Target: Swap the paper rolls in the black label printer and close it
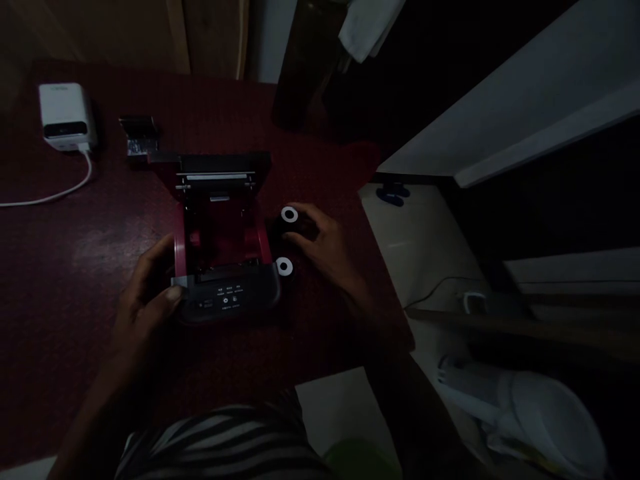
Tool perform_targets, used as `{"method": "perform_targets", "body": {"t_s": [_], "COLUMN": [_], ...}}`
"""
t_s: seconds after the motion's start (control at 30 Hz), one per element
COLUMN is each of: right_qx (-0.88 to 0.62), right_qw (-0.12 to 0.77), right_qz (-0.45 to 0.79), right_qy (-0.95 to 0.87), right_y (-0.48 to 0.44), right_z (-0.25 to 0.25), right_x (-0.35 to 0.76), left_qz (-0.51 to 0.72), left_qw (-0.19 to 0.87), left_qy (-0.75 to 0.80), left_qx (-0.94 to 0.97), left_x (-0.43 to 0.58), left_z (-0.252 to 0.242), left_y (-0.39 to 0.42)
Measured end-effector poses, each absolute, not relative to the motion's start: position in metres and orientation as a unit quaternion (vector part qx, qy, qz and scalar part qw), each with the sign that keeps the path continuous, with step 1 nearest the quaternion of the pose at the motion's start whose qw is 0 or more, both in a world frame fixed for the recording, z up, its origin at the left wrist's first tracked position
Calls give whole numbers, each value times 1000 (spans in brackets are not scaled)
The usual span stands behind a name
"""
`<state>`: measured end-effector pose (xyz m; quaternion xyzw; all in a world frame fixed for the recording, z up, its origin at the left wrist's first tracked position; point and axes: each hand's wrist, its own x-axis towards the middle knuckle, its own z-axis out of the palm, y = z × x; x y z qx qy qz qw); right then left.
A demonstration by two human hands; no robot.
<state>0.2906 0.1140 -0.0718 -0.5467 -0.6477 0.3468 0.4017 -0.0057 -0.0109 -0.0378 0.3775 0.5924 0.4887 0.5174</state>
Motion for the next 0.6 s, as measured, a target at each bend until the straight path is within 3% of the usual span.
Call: {"method": "perform_targets", "body": {"t_s": [0.17, 0.33, 0.43, 0.6], "right_qx": [-536, -511, -463, -332], "right_qw": [417, 443, 358, 207], "right_qz": [316, 192, 126, 119], "right_qy": [-662, -711, -801, -912], "right_y": [115, 67, 52, 68], "right_z": [-57, 32, 65, 46], "right_x": [284, 292, 282, 231], "left_qz": [493, 491, 498, 506], "left_qw": [505, 511, 523, 525], "left_qy": [602, 601, 586, 553], "left_qx": [375, 369, 368, 404], "left_x": [-1, 1, 0, -7], "left_z": [-32, -27, -30, -41], "left_y": [-14, -16, -15, -15]}}
